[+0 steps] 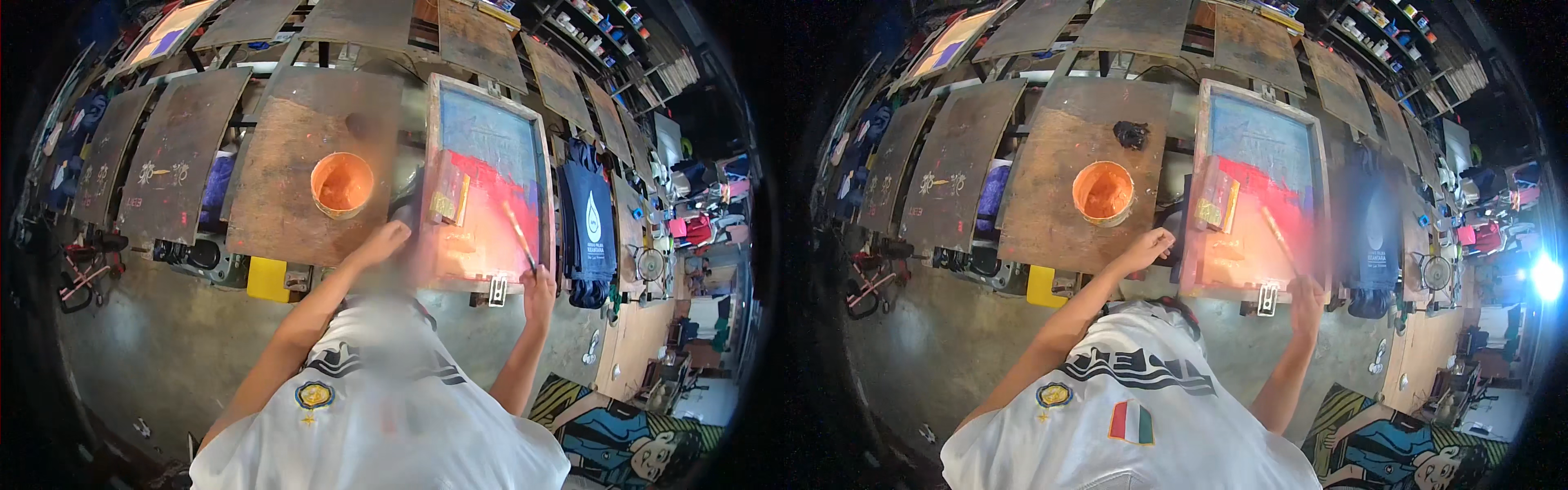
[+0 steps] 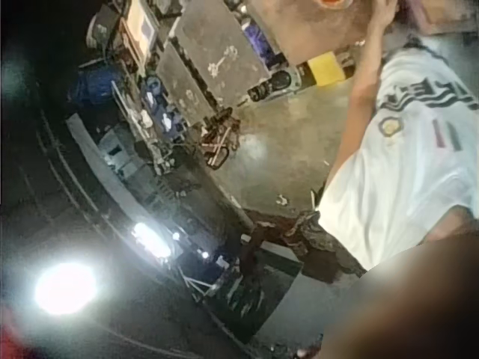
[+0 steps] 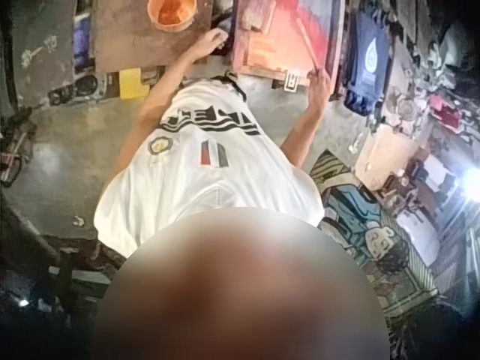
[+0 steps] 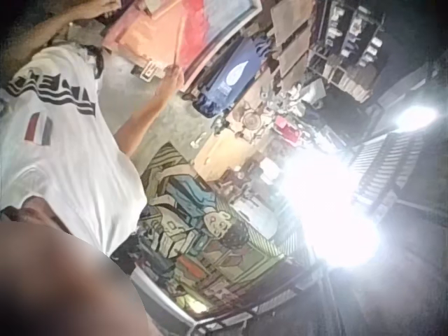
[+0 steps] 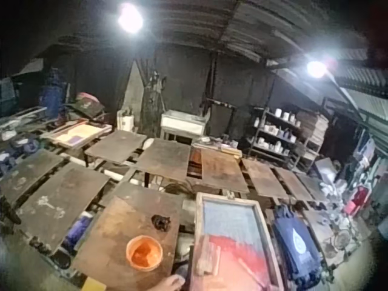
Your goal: Using a squeegee to apply ink through a screen onto a t-shirt in a screen printing press.
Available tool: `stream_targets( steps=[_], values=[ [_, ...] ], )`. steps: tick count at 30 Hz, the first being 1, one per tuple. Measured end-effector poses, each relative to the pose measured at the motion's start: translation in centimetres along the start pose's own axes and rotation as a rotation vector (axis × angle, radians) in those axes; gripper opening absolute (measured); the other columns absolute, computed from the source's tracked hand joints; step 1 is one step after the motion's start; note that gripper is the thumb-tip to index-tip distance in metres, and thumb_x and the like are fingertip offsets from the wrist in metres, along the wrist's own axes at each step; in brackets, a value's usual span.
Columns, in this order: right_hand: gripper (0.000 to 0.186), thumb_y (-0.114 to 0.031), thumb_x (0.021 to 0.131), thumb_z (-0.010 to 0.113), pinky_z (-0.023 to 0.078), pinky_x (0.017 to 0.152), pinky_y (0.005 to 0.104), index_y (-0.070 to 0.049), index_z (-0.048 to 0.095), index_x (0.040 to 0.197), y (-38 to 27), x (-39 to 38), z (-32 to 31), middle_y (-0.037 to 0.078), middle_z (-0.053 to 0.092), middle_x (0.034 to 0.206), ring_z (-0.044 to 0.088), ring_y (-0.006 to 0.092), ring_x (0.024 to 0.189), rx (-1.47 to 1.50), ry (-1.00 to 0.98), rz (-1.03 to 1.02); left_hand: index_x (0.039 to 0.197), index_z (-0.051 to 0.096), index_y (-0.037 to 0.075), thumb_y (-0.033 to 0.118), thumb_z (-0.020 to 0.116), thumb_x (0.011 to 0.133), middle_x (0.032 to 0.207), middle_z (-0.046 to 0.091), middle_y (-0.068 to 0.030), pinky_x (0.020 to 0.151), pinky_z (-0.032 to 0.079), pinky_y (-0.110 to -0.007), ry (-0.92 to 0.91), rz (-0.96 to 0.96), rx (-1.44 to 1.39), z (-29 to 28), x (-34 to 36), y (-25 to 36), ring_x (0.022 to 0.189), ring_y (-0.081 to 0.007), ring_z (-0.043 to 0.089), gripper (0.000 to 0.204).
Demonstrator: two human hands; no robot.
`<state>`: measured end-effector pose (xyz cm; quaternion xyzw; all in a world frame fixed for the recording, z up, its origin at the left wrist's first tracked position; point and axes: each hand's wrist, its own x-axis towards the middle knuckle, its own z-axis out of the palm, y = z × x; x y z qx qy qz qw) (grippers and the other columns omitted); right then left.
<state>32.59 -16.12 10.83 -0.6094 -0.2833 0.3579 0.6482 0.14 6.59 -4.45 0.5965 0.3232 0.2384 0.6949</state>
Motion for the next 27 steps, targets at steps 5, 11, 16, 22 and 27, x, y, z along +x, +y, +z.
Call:
stream_targets(
  steps=[5,11,16,22,27],
  values=[
    [0.031,-0.022,0.106,0.053,0.043,0.070,0.0329,0.000,0.066,0.089,-2.9,2.4,6.7,0.004,0.061,0.079,0.053,0.0150,0.071,-0.151,-0.001,-0.127,0.106,0.066,0.001,0.026,0.059,0.101,0.096,0.070,-0.0134,0.081,0.052,-0.037,-0.039,0.102,0.170,-0.2,-0.1,0.7,0.088,-0.0229,0.066,0.027],
    [0.032,-0.030,0.098,0.063,0.042,0.062,0.0338,-0.003,0.073,0.087,-8.8,5.0,23.0,0.006,0.062,0.069,0.055,0.0118,0.068,-0.680,-0.270,-0.278,0.106,0.063,0.000,0.015,0.061,0.100,0.091,0.066,-0.0044,0.073,0.054,-0.029,-0.054,0.178,0.202,-1.0,-0.3,-0.9,0.079,-0.0120,0.064,0.016],
    [0.034,-0.036,0.093,0.064,0.046,0.080,0.0483,-0.008,0.073,0.075,-6.3,5.7,32.2,0.012,0.071,0.076,0.068,0.0295,0.078,-1.279,-0.386,-0.764,0.111,0.063,-0.001,0.013,0.062,0.099,0.095,0.069,-0.0070,0.076,0.056,-0.032,-0.039,0.197,0.253,-0.8,-0.5,0.1,0.084,-0.0152,0.068,0.018],
    [0.035,-0.041,0.091,0.065,0.046,0.086,0.0436,-0.011,0.075,0.076,0.7,9.4,38.5,0.010,0.074,0.082,0.070,0.0273,0.082,-1.480,-0.453,-0.743,0.116,0.064,-0.002,0.013,0.065,0.095,0.109,0.071,-0.0152,0.082,0.055,-0.035,0.117,0.269,0.311,0.6,-1.9,7.1,0.097,-0.0182,0.070,0.027],
    [0.045,-0.051,0.091,0.063,0.050,0.077,0.0464,-0.009,0.075,0.080,-2.5,10.6,39.9,0.014,0.074,0.084,0.072,0.0308,0.083,-1.155,-0.583,-0.423,0.111,0.064,-0.004,0.011,0.061,0.098,0.107,0.070,-0.0136,0.086,0.056,-0.031,0.096,-0.046,0.267,-0.2,-1.3,4.5,0.099,-0.0179,0.068,0.020]
  ],
)
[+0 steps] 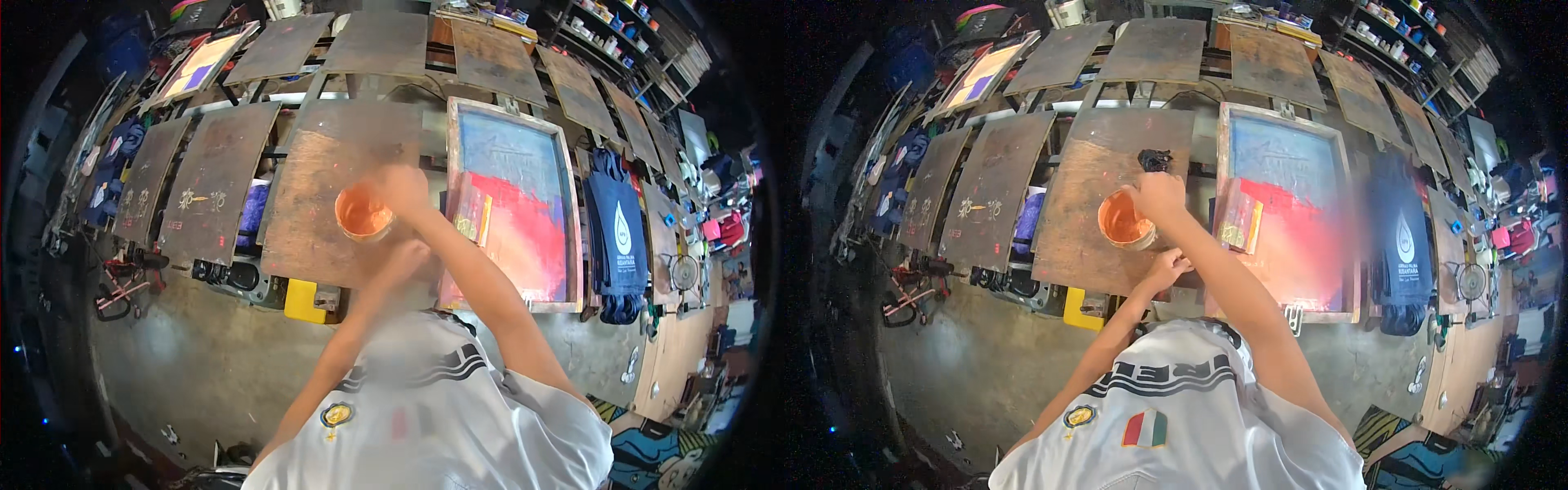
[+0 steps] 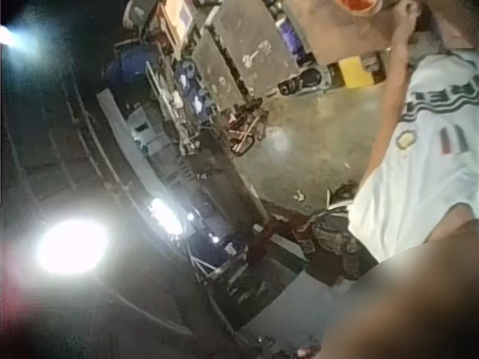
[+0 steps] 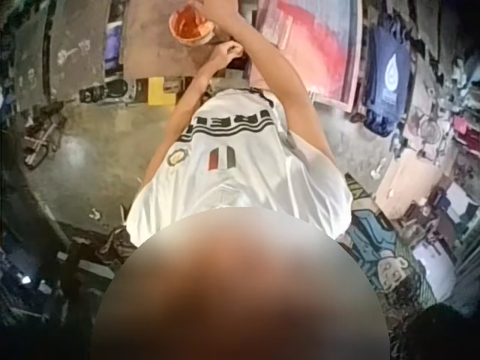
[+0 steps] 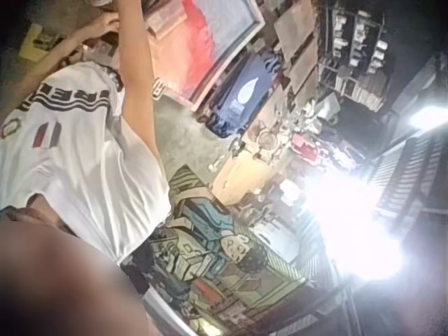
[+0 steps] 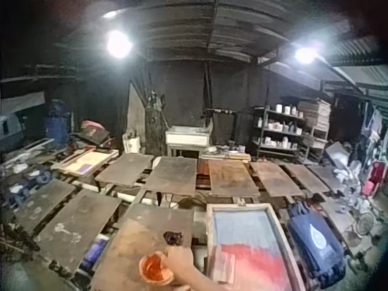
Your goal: Using a squeegee to apply ink through a screen onto a t-shirt in a screen printing press.
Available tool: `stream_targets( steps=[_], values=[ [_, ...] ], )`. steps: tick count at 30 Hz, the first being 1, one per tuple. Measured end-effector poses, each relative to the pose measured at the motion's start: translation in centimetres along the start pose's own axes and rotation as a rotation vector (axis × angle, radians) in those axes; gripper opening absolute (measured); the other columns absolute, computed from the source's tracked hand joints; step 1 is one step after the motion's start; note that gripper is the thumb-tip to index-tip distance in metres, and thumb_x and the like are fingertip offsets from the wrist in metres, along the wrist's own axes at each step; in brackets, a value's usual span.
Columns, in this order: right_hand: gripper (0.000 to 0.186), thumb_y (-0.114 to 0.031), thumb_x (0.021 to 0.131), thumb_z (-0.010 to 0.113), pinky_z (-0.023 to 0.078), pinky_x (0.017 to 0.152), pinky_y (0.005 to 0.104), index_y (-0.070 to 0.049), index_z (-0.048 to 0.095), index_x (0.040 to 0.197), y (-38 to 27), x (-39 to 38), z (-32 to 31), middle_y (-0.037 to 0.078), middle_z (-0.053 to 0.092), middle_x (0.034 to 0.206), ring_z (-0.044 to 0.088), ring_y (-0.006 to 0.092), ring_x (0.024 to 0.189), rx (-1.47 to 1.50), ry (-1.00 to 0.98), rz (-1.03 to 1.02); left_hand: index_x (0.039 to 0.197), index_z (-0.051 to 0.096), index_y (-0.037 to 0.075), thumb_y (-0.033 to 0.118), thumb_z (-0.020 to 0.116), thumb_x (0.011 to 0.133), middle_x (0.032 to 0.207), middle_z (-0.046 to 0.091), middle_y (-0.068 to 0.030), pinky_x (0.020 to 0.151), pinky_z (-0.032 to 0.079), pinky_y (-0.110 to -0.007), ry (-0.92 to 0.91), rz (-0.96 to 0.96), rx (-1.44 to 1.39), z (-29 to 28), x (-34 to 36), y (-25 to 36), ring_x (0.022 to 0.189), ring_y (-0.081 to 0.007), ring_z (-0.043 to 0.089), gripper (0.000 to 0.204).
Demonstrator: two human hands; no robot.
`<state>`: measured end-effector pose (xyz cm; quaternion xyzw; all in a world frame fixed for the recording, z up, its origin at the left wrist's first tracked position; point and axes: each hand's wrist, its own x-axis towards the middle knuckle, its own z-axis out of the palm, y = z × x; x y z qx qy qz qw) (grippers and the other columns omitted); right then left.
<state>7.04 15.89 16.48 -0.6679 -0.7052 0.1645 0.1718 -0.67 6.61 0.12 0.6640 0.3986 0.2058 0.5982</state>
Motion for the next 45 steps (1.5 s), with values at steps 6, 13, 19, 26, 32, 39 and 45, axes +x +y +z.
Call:
stream_targets(
  steps=[6,13,19,26,32,39,45],
  values=[
    [0.045,-0.050,0.091,0.064,0.052,0.079,0.0483,-0.007,0.074,0.091,8.3,-2.5,-2.0,0.016,0.073,0.086,0.069,0.0376,0.086,0.204,0.249,0.043,0.109,0.064,-0.005,0.009,0.056,0.102,0.105,0.070,-0.0121,0.088,0.057,-0.029,0.141,0.100,-0.108,1.8,0.9,-2.9,0.097,-0.0174,0.069,0.017],
    [0.081,-0.047,0.089,0.069,0.053,0.087,0.0532,0.003,0.041,0.147,17.5,-8.0,1.3,0.027,0.060,0.123,0.062,0.0512,0.107,-0.484,0.178,0.008,0.108,0.065,-0.005,0.008,0.058,0.101,0.100,0.073,-0.0118,0.082,0.058,-0.030,0.299,0.071,-0.037,2.9,1.1,-3.4,0.092,-0.0162,0.071,0.016],
    [0.092,-0.047,0.083,0.072,0.051,0.097,0.0498,0.010,0.036,0.146,15.6,-8.6,2.3,0.029,0.055,0.130,0.056,0.0489,0.119,-0.455,0.018,0.215,0.105,0.066,-0.004,0.009,0.062,0.099,0.095,0.074,-0.0093,0.078,0.057,-0.029,0.358,0.244,0.105,2.9,1.9,-5.4,0.086,-0.0142,0.070,0.015],
    [0.079,-0.028,0.082,0.070,0.057,0.085,0.0466,0.015,0.037,0.140,21.5,-8.8,3.8,0.030,0.065,0.118,0.067,0.0428,0.105,-0.266,0.194,0.368,0.106,0.066,-0.001,0.012,0.061,0.100,0.098,0.072,-0.0076,0.077,0.057,-0.029,0.220,0.115,0.128,3.7,3.2,-5.1,0.090,-0.0138,0.069,0.016],
    [0.061,-0.027,0.083,0.068,0.056,0.084,0.0494,0.007,0.047,0.129,23.8,-13.4,-3.3,0.034,0.068,0.101,0.070,0.0431,0.097,0.274,0.069,0.619,0.108,0.069,0.002,0.023,0.066,0.096,0.096,0.070,-0.0049,0.070,0.054,-0.028,0.302,-0.135,-0.424,3.8,1.8,-3.0,0.082,-0.0115,0.065,0.024],
    [0.042,-0.032,0.083,0.071,0.054,0.081,0.0529,-0.004,0.059,0.112,31.9,-15.8,-4.9,0.025,0.071,0.099,0.069,0.0427,0.096,0.287,0.170,0.365,0.107,0.071,0.001,0.021,0.065,0.097,0.096,0.070,-0.0034,0.071,0.052,-0.025,0.298,-0.045,-0.123,4.6,4.1,2.1,0.083,-0.0098,0.063,0.023],
    [0.031,-0.024,0.082,0.070,0.054,0.078,0.0504,-0.013,0.063,0.110,30.2,-16.8,-8.3,0.016,0.073,0.100,0.070,0.0389,0.093,-0.056,0.060,0.131,0.129,0.058,0.003,0.020,0.066,0.096,0.127,0.061,-0.0147,0.096,0.048,-0.035,0.335,0.326,0.218,6.9,7.3,10.4,0.116,-0.0262,0.060,0.039]
  ],
)
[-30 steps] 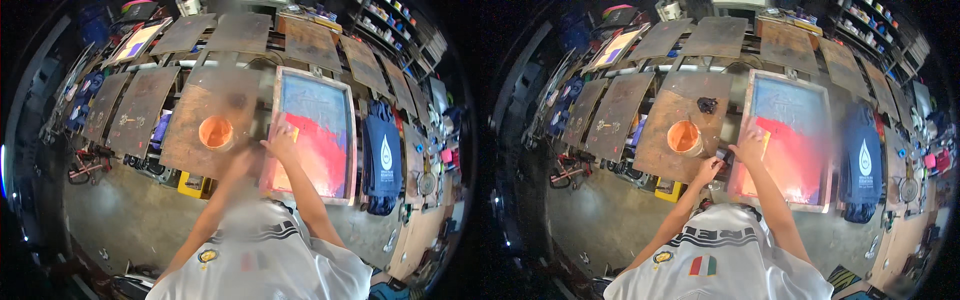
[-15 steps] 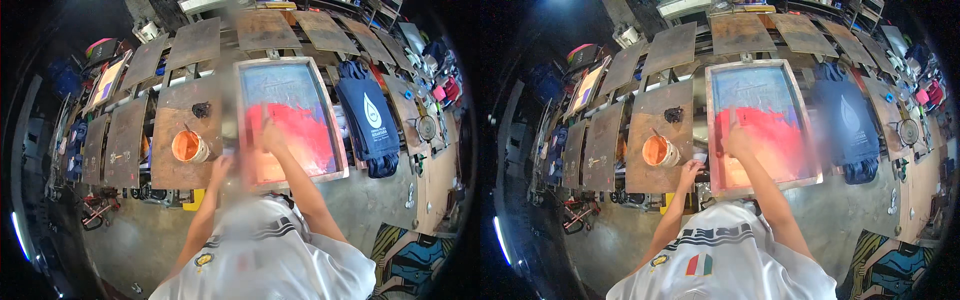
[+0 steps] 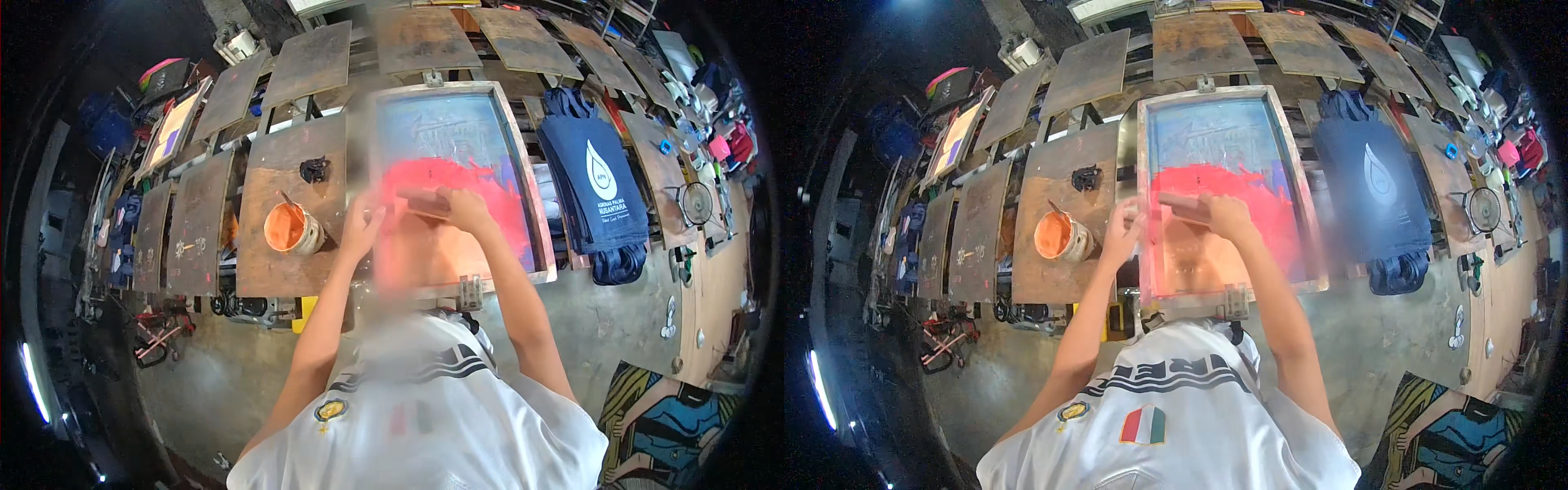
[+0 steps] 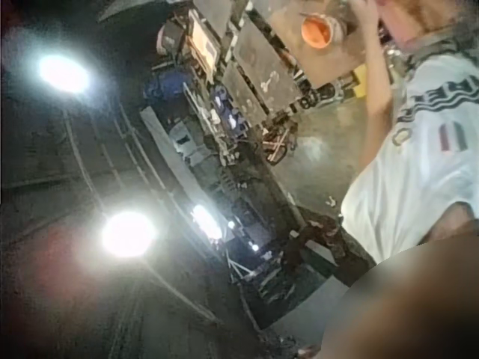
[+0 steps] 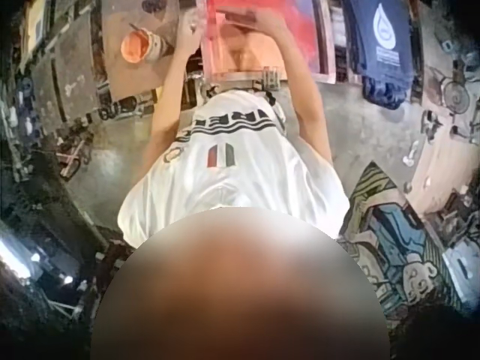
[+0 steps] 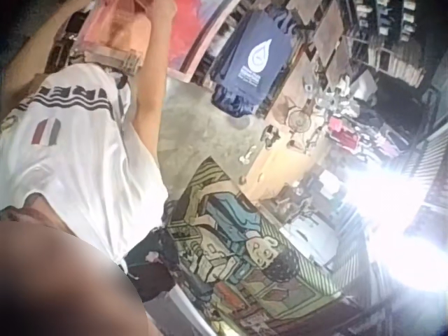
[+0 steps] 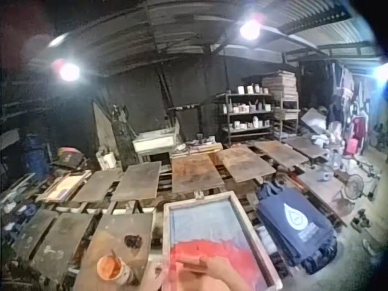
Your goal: Using a squeegee to apply ink through a screen onto a t-shirt in a screen printing press.
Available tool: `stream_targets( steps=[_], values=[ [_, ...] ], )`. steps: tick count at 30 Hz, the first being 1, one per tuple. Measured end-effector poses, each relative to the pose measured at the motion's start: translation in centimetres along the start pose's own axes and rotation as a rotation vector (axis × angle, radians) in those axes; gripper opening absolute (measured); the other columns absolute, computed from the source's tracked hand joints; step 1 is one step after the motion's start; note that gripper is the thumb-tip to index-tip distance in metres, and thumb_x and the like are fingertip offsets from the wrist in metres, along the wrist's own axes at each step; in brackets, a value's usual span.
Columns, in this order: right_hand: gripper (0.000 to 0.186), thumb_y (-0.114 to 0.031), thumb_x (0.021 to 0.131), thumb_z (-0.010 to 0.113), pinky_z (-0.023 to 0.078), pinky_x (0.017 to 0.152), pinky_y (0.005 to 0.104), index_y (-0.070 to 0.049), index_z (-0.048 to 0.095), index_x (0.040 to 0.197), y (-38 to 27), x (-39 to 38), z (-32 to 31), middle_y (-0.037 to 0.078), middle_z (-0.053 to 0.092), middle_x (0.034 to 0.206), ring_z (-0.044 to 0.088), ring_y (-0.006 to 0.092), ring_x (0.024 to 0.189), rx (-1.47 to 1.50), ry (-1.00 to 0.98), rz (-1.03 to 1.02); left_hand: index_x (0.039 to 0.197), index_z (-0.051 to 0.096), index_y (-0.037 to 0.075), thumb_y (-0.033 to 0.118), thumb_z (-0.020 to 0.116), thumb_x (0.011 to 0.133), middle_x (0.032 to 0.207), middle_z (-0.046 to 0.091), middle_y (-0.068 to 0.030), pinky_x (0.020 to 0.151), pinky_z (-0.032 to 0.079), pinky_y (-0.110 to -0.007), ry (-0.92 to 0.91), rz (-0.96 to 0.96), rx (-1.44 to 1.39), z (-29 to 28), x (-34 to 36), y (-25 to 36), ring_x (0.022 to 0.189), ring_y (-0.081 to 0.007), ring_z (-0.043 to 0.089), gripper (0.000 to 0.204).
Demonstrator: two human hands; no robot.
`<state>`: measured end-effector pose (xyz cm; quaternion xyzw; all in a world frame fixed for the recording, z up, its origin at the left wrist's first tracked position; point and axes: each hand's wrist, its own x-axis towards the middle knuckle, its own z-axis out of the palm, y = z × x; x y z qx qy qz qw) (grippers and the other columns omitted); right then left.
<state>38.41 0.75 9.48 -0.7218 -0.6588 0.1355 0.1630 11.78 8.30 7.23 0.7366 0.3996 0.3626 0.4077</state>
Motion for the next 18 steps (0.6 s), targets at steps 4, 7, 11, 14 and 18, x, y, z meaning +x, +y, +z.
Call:
stream_targets(
  steps=[4,7,11,14,18],
  values=[
    [0.028,-0.014,0.083,0.065,0.055,0.079,0.0508,-0.016,0.064,0.111,-0.5,0.2,2.5,0.013,0.073,0.101,0.070,0.0357,0.095,-0.108,-0.153,-0.156,0.143,0.045,0.007,0.024,0.070,0.090,0.146,0.043,-0.0202,0.104,0.044,-0.043,-0.091,0.408,0.505,1.5,1.0,3.0,0.132,-0.0364,0.048,0.061],
    [0.028,-0.011,0.083,0.063,0.055,0.079,0.0506,-0.016,0.064,0.111,-1.6,-1.2,2.6,0.011,0.072,0.101,0.069,0.0349,0.095,-0.080,-0.108,-0.266,0.133,0.054,0.007,0.031,0.074,0.087,0.134,0.054,-0.0180,0.106,0.041,-0.048,-0.206,0.356,0.524,3.0,-0.2,2.1,0.130,-0.0403,0.049,0.056],
    [0.025,-0.013,0.086,0.061,0.055,0.078,0.0494,-0.017,0.065,0.111,-1.1,-2.5,1.9,0.012,0.072,0.099,0.069,0.0352,0.092,-0.016,-0.111,-0.338,0.110,0.066,0.004,0.033,0.073,0.088,0.106,0.068,-0.0150,0.091,0.046,-0.049,-0.381,0.193,0.473,3.2,-1.6,4.0,0.107,-0.0368,0.061,0.037],
    [0.021,-0.018,0.084,0.065,0.054,0.079,0.0485,-0.014,0.066,0.105,-1.0,-2.9,1.9,0.013,0.072,0.094,0.070,0.0350,0.091,0.006,-0.206,-0.373,0.106,0.068,0.004,0.034,0.071,0.089,0.099,0.069,-0.0165,0.084,0.049,-0.046,-0.386,0.101,0.443,2.9,-2.8,4.7,0.097,-0.0373,0.065,0.034],
    [0.027,-0.029,0.080,0.071,0.054,0.079,0.0491,-0.012,0.067,0.100,-1.5,-3.9,1.0,0.015,0.072,0.090,0.070,0.0357,0.088,0.016,-0.304,-0.437,0.103,0.068,0.005,0.035,0.069,0.091,0.097,0.068,-0.0172,0.083,0.049,-0.047,-0.433,0.059,0.470,2.7,-4.4,4.8,0.095,-0.0385,0.064,0.033]
  ],
)
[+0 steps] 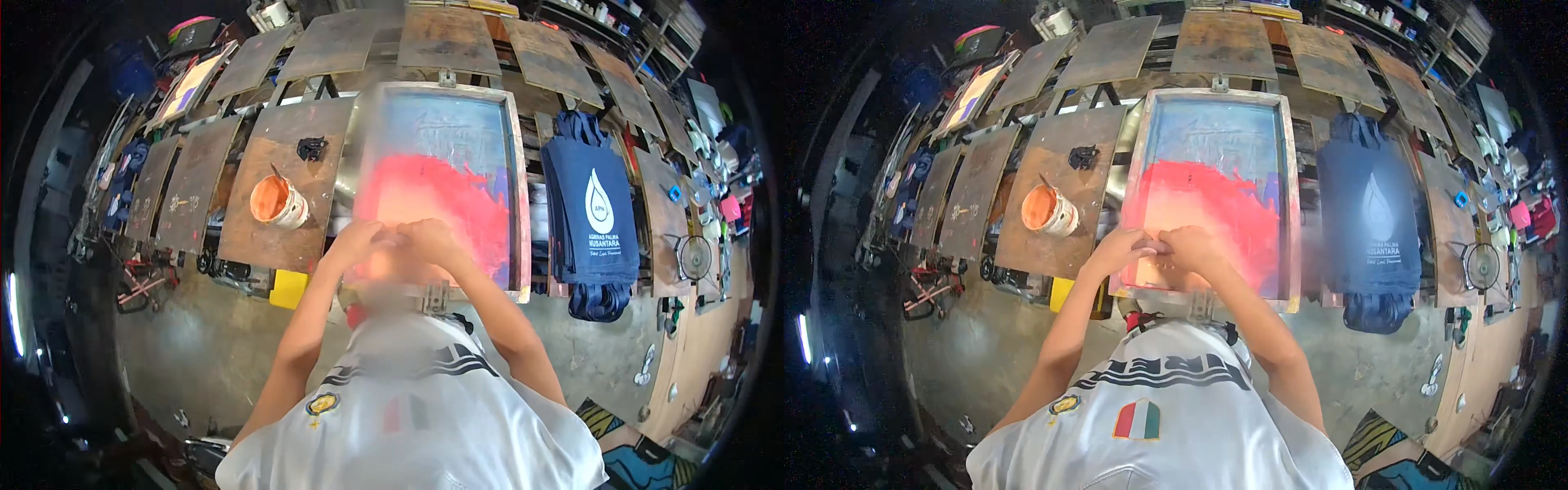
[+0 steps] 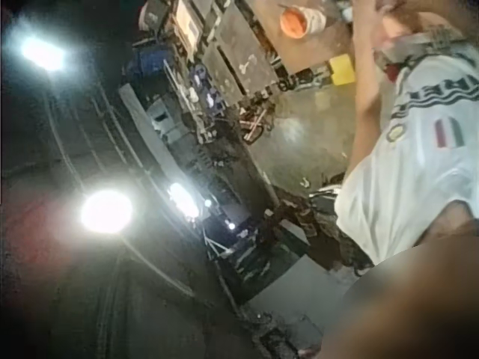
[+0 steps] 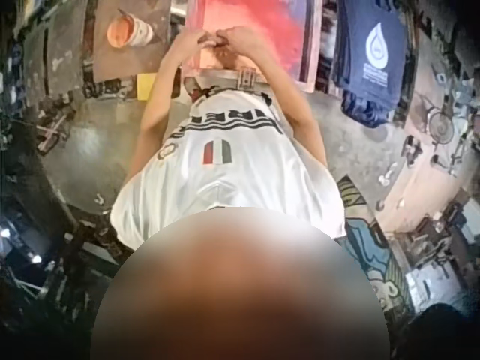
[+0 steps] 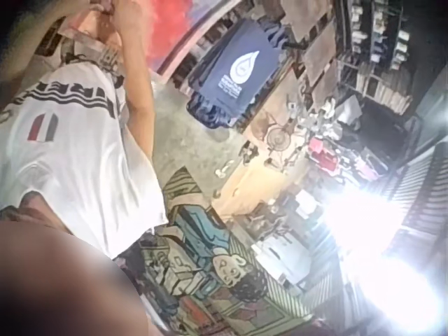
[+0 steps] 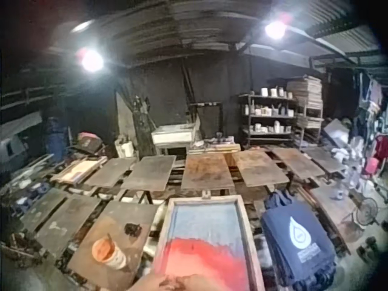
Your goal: Using a squeegee to apply ink through a screen onto a t-shirt in a screen printing press.
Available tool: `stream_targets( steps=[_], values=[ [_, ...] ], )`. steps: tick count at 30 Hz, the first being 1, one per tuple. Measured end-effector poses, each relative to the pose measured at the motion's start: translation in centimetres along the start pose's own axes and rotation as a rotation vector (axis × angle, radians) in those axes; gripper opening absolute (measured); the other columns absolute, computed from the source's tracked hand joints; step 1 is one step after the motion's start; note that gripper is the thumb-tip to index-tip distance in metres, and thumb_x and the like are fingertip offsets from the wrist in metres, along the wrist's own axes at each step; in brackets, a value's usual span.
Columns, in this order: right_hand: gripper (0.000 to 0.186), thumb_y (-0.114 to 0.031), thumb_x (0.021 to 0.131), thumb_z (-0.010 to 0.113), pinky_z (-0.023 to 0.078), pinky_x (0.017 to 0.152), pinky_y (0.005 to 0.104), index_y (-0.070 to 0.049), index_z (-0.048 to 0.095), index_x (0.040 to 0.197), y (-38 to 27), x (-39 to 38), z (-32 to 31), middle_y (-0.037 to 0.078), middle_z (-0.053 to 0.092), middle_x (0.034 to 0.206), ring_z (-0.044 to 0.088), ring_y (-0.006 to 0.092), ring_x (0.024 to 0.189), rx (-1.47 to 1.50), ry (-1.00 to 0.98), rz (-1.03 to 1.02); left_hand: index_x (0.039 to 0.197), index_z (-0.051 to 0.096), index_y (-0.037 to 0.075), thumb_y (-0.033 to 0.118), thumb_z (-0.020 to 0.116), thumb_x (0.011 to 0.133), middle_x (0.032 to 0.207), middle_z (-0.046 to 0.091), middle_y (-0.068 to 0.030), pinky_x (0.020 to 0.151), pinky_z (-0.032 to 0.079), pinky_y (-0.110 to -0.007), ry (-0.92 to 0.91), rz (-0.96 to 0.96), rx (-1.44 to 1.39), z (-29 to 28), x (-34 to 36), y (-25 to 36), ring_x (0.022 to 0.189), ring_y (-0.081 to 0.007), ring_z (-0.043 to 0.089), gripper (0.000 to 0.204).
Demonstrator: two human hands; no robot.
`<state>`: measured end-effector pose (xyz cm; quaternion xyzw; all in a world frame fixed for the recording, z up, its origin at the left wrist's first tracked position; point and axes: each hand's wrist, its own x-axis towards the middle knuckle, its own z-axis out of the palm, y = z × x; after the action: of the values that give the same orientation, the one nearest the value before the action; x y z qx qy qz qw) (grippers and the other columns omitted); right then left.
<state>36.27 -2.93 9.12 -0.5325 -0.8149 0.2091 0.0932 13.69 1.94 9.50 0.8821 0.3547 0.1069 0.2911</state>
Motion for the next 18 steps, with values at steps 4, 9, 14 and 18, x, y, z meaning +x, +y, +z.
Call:
stream_targets(
  steps=[4,9,14,18],
  values=[
    [0.030,-0.033,0.079,0.072,0.054,0.077,0.0506,-0.013,0.067,0.100,2.0,1.8,-0.2,0.015,0.072,0.089,0.070,0.0368,0.086,-0.059,-0.029,-0.016,0.102,0.068,0.004,0.037,0.066,0.093,0.097,0.068,-0.0178,0.083,0.049,-0.048,0.030,-0.052,0.058,-0.2,1.5,0.0,0.095,-0.0397,0.064,0.034],
    [0.028,-0.023,0.080,0.068,0.053,0.076,0.0526,-0.016,0.066,0.107,2.4,2.6,-1.4,0.014,0.073,0.093,0.070,0.0361,0.089,-0.047,-0.021,-0.023,0.100,0.067,0.004,0.043,0.064,0.092,0.098,0.068,-0.0166,0.084,0.048,-0.047,0.089,-0.072,0.080,0.9,2.4,-1.2,0.095,-0.0375,0.064,0.040],
    [0.026,-0.020,0.081,0.066,0.053,0.075,0.0520,-0.016,0.066,0.107,1.9,1.0,0.6,0.015,0.073,0.090,0.070,0.0371,0.088,-0.090,-0.021,0.023,0.098,0.067,0.006,0.044,0.064,0.092,0.097,0.069,-0.0147,0.087,0.046,-0.047,0.104,-0.073,0.120,2.4,0.4,-0.8,0.096,-0.0352,0.064,0.038],
    [0.021,-0.021,0.082,0.065,0.054,0.075,0.0509,-0.015,0.066,0.103,2.2,1.9,-0.4,0.016,0.073,0.088,0.070,0.0377,0.085,-0.070,0.003,-0.030,0.096,0.066,0.007,0.044,0.066,0.091,0.096,0.068,-0.0142,0.087,0.046,-0.047,0.151,-0.056,-0.171,1.8,1.4,-1.6,0.094,-0.0354,0.064,0.038]
  ],
)
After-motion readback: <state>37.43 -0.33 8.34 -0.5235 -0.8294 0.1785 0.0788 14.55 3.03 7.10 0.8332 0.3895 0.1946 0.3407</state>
